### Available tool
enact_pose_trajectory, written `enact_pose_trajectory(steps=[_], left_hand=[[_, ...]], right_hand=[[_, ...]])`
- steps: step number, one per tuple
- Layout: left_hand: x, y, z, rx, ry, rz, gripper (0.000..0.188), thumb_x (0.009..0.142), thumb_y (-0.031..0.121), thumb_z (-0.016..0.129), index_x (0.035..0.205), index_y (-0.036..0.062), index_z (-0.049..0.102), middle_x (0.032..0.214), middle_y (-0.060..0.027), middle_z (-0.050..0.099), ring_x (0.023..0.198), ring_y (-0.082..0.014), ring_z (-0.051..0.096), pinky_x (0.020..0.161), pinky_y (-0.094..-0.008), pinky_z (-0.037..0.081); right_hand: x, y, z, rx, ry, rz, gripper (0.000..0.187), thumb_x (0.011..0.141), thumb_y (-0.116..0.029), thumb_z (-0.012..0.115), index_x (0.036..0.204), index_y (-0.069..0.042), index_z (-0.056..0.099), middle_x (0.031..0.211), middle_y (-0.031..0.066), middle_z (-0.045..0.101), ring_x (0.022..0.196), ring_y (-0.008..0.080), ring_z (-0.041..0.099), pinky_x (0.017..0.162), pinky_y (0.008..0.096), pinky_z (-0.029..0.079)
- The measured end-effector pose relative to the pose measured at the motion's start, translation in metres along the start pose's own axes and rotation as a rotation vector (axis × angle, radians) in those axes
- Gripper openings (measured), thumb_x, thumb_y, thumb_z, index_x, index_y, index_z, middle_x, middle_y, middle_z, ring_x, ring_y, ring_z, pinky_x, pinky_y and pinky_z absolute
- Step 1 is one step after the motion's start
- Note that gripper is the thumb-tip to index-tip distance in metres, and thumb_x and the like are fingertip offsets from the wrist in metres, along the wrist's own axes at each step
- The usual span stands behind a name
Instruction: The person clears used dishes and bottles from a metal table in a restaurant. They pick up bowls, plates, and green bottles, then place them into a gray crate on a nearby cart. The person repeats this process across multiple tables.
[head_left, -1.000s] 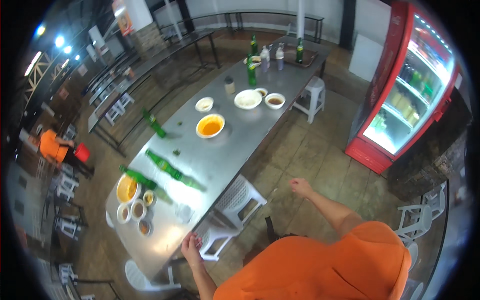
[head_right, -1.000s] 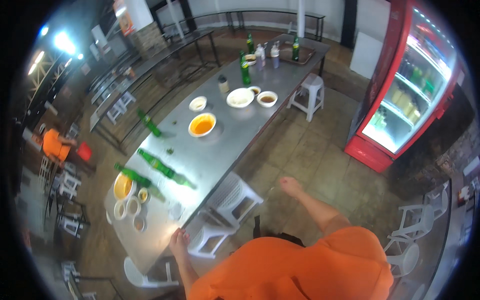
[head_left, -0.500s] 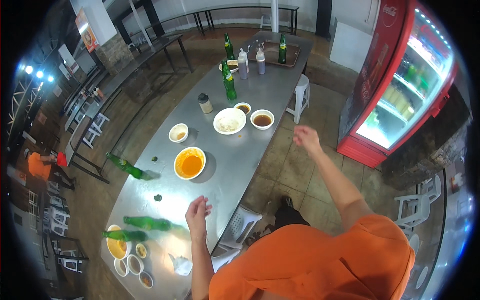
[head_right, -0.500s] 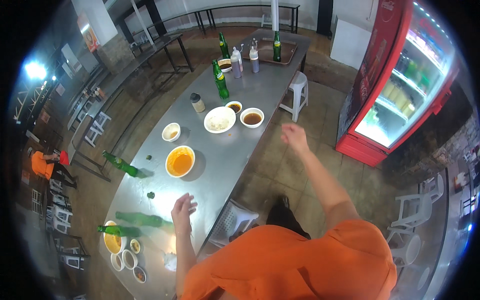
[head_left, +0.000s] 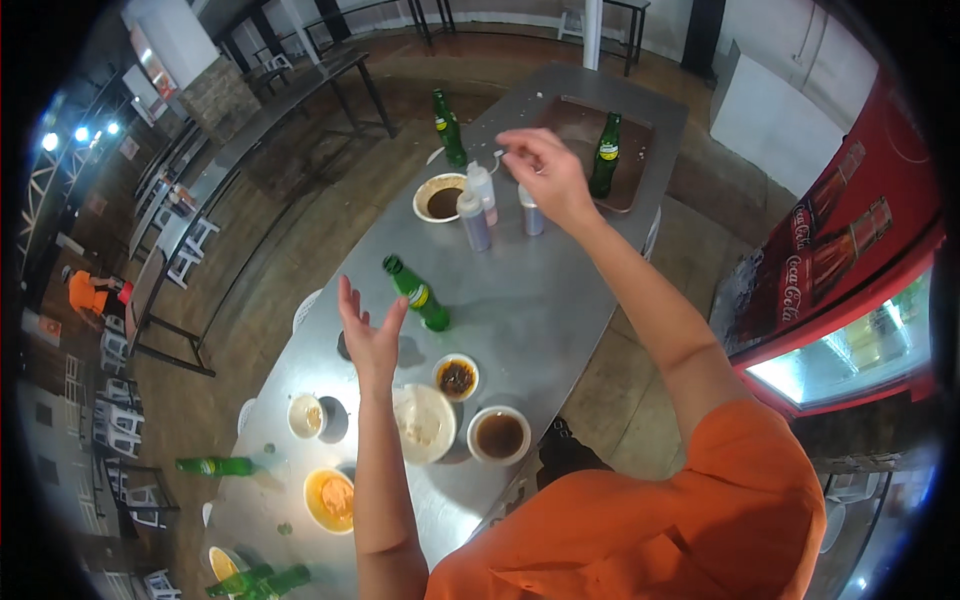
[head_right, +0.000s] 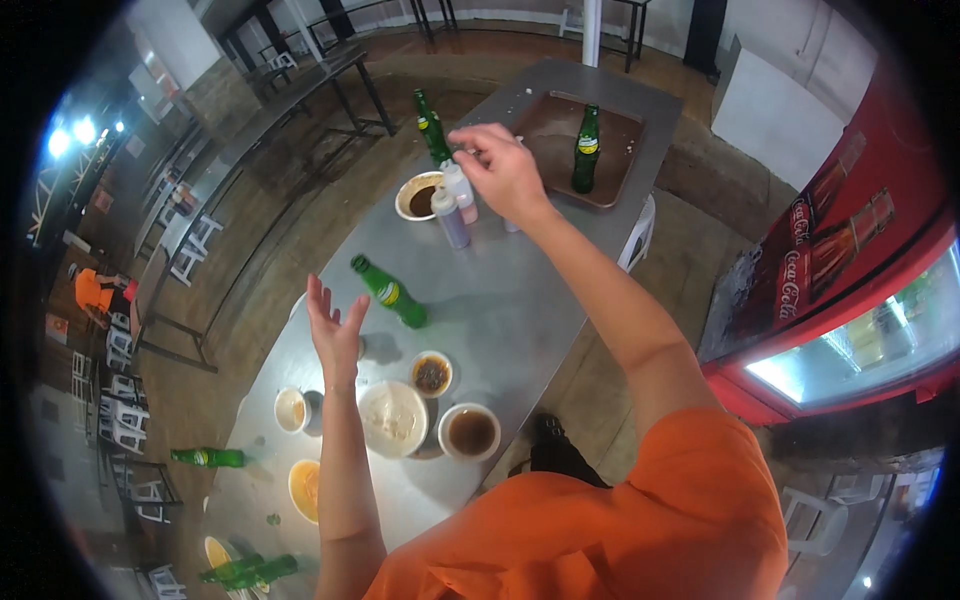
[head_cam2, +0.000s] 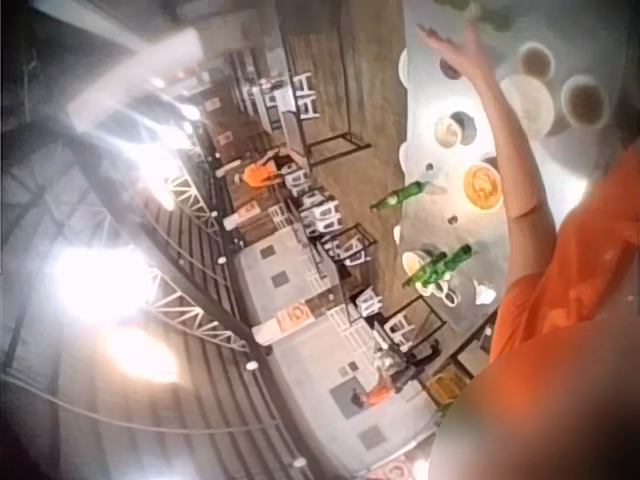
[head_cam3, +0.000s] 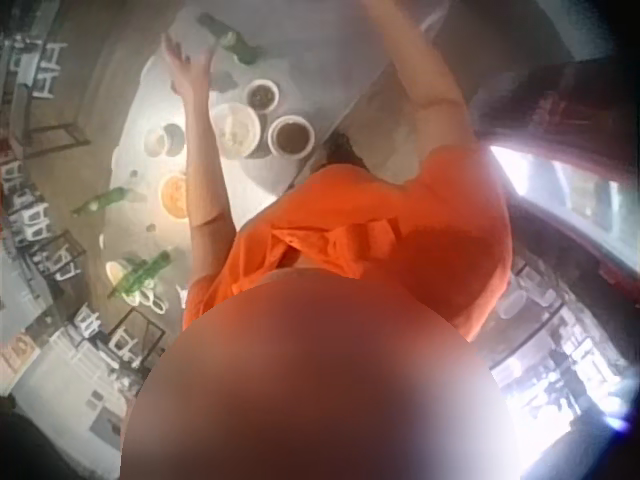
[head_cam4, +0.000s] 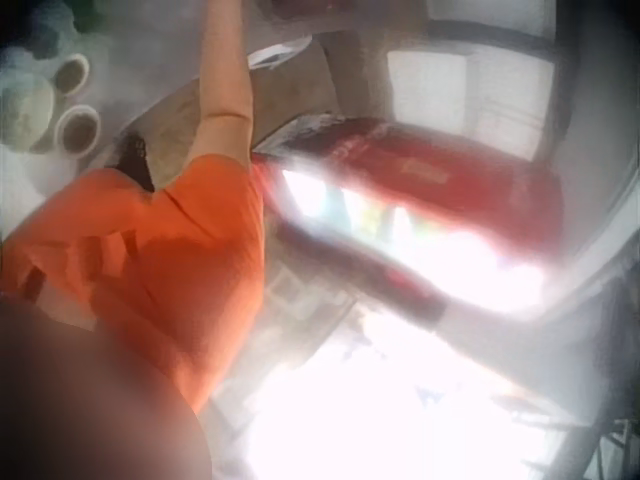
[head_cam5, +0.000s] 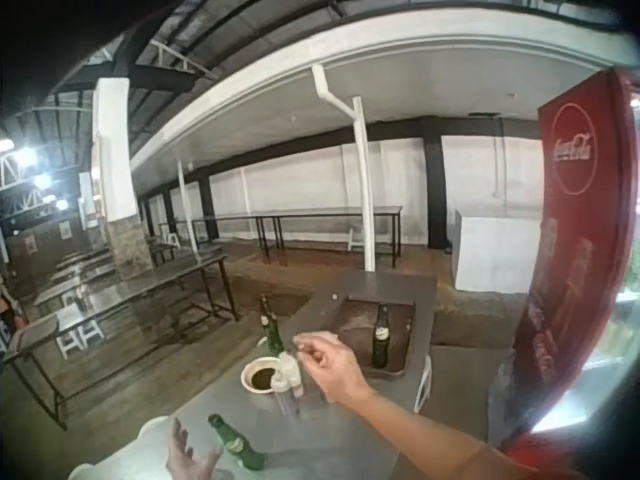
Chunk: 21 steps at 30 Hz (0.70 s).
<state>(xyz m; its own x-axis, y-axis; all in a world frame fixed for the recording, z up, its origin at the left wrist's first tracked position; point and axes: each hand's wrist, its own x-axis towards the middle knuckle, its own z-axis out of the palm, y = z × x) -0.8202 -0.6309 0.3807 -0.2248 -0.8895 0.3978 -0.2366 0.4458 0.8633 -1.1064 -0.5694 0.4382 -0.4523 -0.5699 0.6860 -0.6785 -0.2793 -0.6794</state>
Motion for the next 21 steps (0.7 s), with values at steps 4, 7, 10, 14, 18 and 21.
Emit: enact_pose_trajectory(steps=[4, 7, 10, 14, 18, 21], left_hand=[[0.046, -0.009, 0.063, -0.016, 0.074, 0.098, 0.058, 0.076, 0.012, 0.069, 0.126, 0.0, 0.042, 0.108, -0.01, 0.055, 0.097, -0.0154, 0.053, 0.082, -0.0255, 0.043], [0.057, -0.026, 0.082, -0.115, 0.026, 0.043, 0.041, 0.078, 0.014, 0.068, 0.113, 0.0021, 0.05, 0.068, -0.0008, 0.055, 0.064, -0.0092, 0.051, 0.065, -0.0232, 0.042], [0.058, -0.014, 0.092, -0.137, 0.099, -0.032, 0.034, 0.079, 0.013, 0.067, 0.108, 0.0023, 0.052, 0.065, -0.001, 0.054, 0.059, -0.0087, 0.05, 0.059, -0.0221, 0.042], [0.059, -0.014, 0.101, -0.098, 0.172, -0.062, 0.035, 0.079, 0.012, 0.067, 0.109, 0.0025, 0.052, 0.062, 0.0001, 0.054, 0.056, -0.0072, 0.049, 0.056, -0.0206, 0.04], [0.065, -0.012, 0.106, -0.01, 0.323, -0.05, 0.042, 0.08, 0.008, 0.064, 0.118, 0.0016, 0.047, 0.06, 0.0016, 0.051, 0.053, -0.0054, 0.047, 0.054, -0.0183, 0.039], [0.06, -0.015, 0.109, 0.039, 0.46, -0.089, 0.047, 0.078, 0.003, 0.065, 0.12, 0.0021, 0.046, 0.061, 0.0018, 0.052, 0.053, -0.0042, 0.046, 0.053, -0.0175, 0.038]], right_hand=[[0.037, 0.074, -0.057, -0.33, 0.474, -0.204, 0.047, 0.07, -0.012, 0.071, 0.115, -0.009, 0.055, 0.124, 0.017, 0.047, 0.117, 0.0323, 0.044, 0.096, 0.0381, 0.037], [0.055, 0.147, -0.075, -0.481, 0.49, 0.098, 0.072, 0.066, -0.026, 0.076, 0.128, -0.009, 0.043, 0.133, 0.0211, 0.035, 0.122, 0.035, 0.038, 0.099, 0.041, 0.034], [0.075, 0.23, -0.097, -0.573, 0.42, 0.118, 0.084, 0.063, -0.035, 0.078, 0.133, -0.011, 0.037, 0.132, 0.0216, 0.039, 0.12, 0.0348, 0.04, 0.098, 0.0396, 0.035], [0.096, 0.296, -0.097, -0.367, 0.345, 0.273, 0.069, 0.065, -0.03, 0.077, 0.122, -0.004, 0.046, 0.1, 0.0166, 0.06, 0.093, 0.029, 0.059, 0.083, 0.0363, 0.046], [0.131, 0.334, -0.088, 0.251, 0.344, 0.481, 0.026, 0.075, -0.017, 0.07, 0.093, 0.0, 0.061, 0.063, 0.0026, 0.056, 0.048, 0.0073, 0.051, 0.047, 0.0232, 0.042], [0.179, 0.304, -0.058, 0.179, 0.037, 0.418, 0.022, 0.077, -0.015, 0.068, 0.092, -0.001, 0.062, 0.06, 0.0026, 0.055, 0.046, 0.0075, 0.05, 0.043, 0.023, 0.039]])
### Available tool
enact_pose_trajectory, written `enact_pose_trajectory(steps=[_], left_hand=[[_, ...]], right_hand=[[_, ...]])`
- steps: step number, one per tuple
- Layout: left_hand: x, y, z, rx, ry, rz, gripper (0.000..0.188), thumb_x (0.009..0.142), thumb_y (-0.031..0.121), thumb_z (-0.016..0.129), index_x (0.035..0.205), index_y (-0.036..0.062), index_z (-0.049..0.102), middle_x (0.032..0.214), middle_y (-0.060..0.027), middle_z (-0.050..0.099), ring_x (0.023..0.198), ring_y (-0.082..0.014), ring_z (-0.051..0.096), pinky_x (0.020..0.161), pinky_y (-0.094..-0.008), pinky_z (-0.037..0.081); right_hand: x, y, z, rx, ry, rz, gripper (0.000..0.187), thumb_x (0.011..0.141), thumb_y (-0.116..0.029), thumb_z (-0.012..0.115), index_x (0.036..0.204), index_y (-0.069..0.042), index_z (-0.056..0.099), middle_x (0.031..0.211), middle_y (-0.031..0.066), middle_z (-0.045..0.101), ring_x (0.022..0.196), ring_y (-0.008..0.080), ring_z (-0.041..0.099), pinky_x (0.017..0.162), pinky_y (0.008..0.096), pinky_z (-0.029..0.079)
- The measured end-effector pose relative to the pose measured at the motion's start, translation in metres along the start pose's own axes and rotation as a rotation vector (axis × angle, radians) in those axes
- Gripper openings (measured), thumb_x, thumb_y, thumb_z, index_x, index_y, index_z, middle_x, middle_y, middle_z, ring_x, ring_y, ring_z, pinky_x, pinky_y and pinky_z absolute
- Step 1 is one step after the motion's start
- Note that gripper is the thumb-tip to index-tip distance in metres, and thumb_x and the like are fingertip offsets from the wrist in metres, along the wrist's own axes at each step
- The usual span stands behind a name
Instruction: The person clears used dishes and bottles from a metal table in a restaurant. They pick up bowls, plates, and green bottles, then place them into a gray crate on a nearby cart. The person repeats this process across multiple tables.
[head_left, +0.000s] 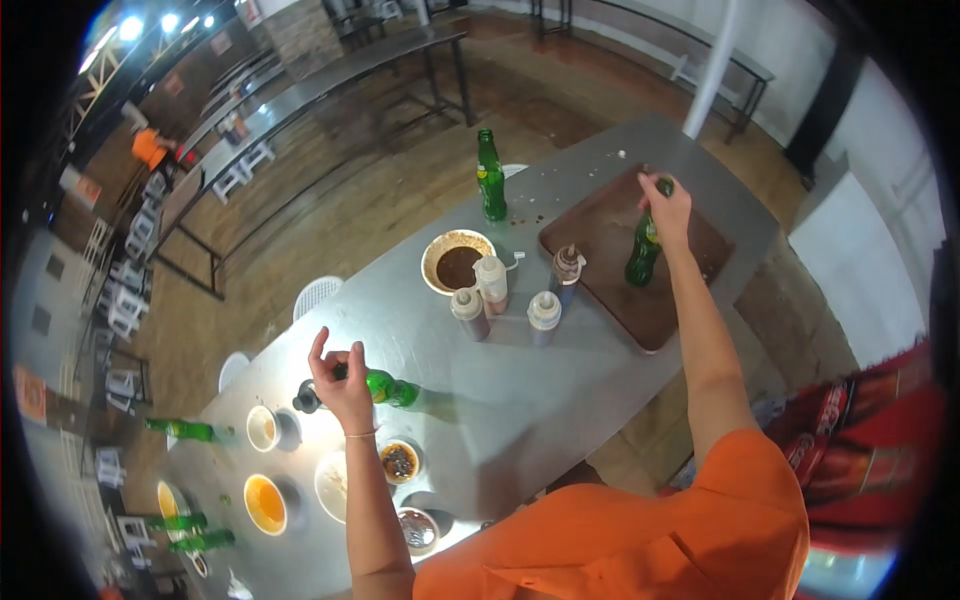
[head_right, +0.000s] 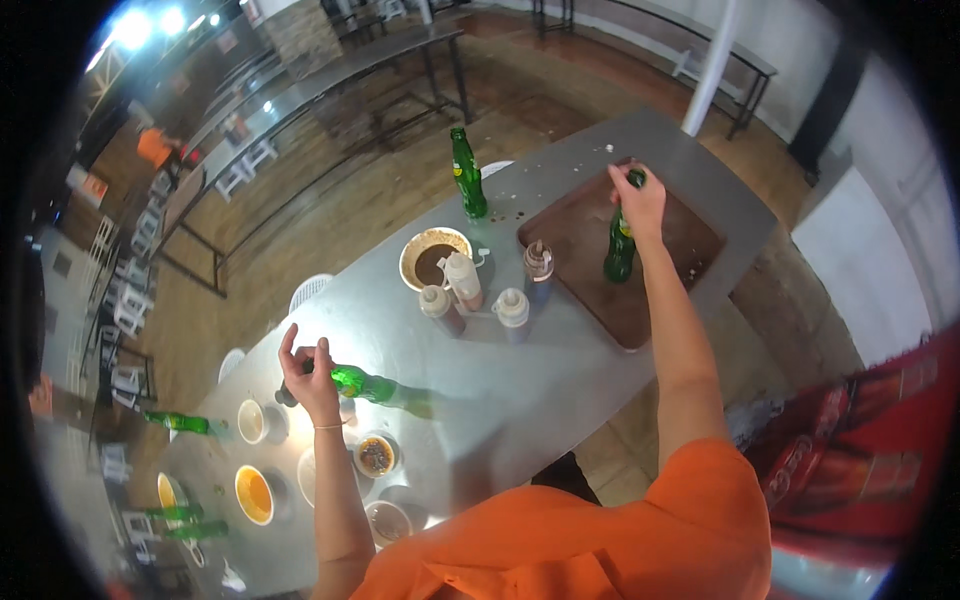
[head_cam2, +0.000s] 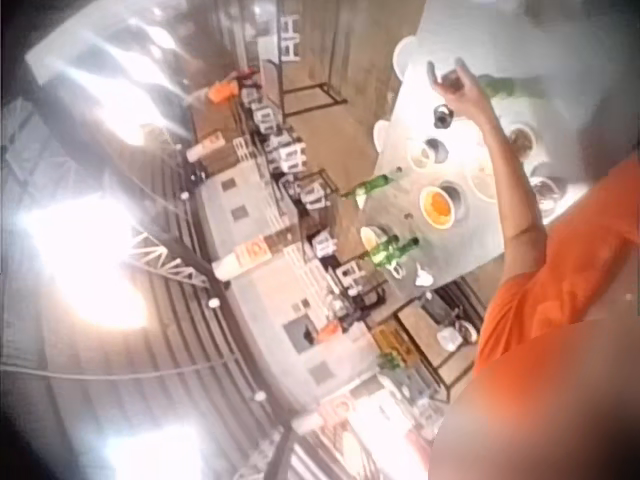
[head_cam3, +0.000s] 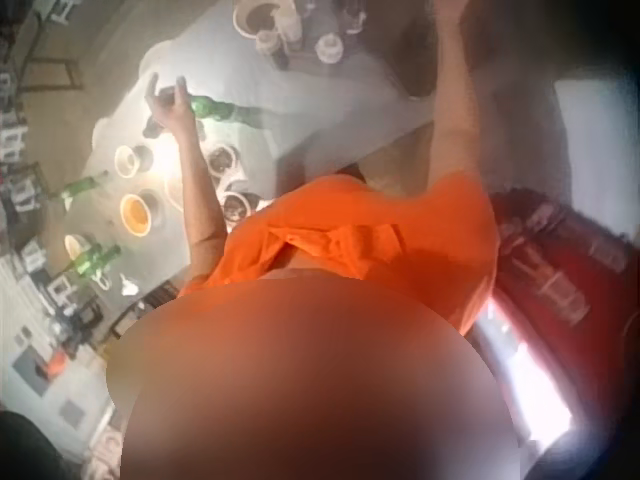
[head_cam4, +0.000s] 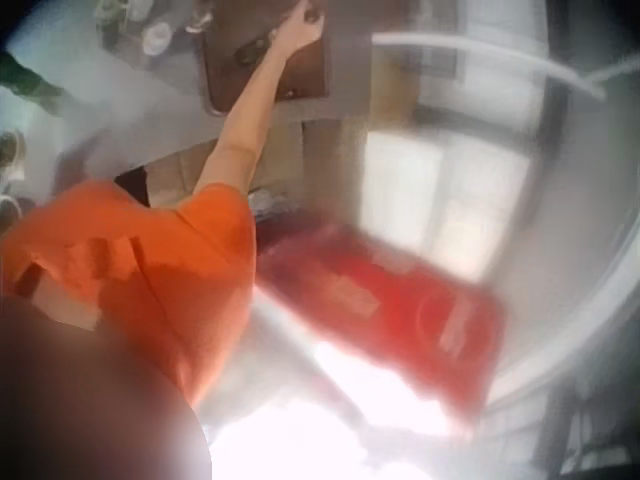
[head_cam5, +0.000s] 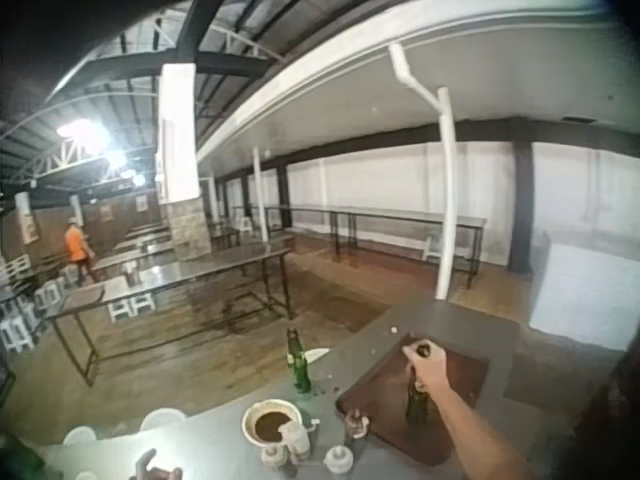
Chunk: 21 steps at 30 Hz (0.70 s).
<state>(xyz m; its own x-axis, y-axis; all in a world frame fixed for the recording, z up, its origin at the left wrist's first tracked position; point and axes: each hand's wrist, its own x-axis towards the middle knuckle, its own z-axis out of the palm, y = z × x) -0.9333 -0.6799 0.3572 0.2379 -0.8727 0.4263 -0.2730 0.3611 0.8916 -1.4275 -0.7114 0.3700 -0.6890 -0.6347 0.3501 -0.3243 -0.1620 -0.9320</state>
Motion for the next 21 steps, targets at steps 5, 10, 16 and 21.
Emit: enact_pose_trajectory(steps=[5, 10, 16, 21], left_hand=[[0.0, 0.006, 0.013, 0.093, 0.201, -0.057, 0.04, 0.078, 0.001, 0.063, 0.116, 0.0025, 0.05, 0.061, 0.0017, 0.05, 0.052, -0.0044, 0.044, 0.052, -0.0176, 0.038], [-0.001, 0.01, 0.023, 0.239, 0.219, -0.101, 0.037, 0.078, 0.006, 0.064, 0.113, 0.0027, 0.053, 0.064, -0.0006, 0.052, 0.056, -0.0073, 0.049, 0.055, -0.0204, 0.041], [-0.011, 0.002, 0.012, 0.338, 0.296, -0.126, 0.037, 0.075, 0.014, 0.07, 0.109, 0.0073, 0.058, 0.062, -0.0028, 0.055, 0.054, -0.0095, 0.051, 0.052, -0.0249, 0.042], [-0.015, 0.004, 0.023, 0.223, 0.316, -0.144, 0.034, 0.076, 0.019, 0.069, 0.105, 0.008, 0.056, 0.068, -0.0063, 0.058, 0.061, -0.0127, 0.053, 0.06, -0.0278, 0.046]], right_hand=[[0.066, -0.028, 0.108, -0.113, -0.464, -0.096, 0.061, 0.069, -0.025, 0.076, 0.119, -0.001, 0.052, 0.063, 0.0027, 0.058, 0.045, 0.008, 0.052, 0.046, 0.0239, 0.043], [0.094, 0.036, 0.196, -0.053, -0.702, -0.12, 0.075, 0.064, -0.029, 0.079, 0.125, 0.001, 0.047, 0.081, 0.0059, 0.064, 0.047, 0.0092, 0.055, 0.047, 0.0243, 0.047], [0.066, -0.002, 0.234, -0.176, -0.751, -0.062, 0.046, 0.072, -0.03, 0.073, 0.107, -0.003, 0.061, 0.083, 0.0042, 0.063, 0.067, 0.0102, 0.059, 0.06, 0.0261, 0.047], [0.096, 0.034, 0.254, -0.036, -0.8, -0.003, 0.051, 0.072, -0.023, 0.075, 0.113, 0.002, 0.057, 0.099, 0.0063, 0.06, 0.078, 0.0126, 0.057, 0.059, 0.0241, 0.048]])
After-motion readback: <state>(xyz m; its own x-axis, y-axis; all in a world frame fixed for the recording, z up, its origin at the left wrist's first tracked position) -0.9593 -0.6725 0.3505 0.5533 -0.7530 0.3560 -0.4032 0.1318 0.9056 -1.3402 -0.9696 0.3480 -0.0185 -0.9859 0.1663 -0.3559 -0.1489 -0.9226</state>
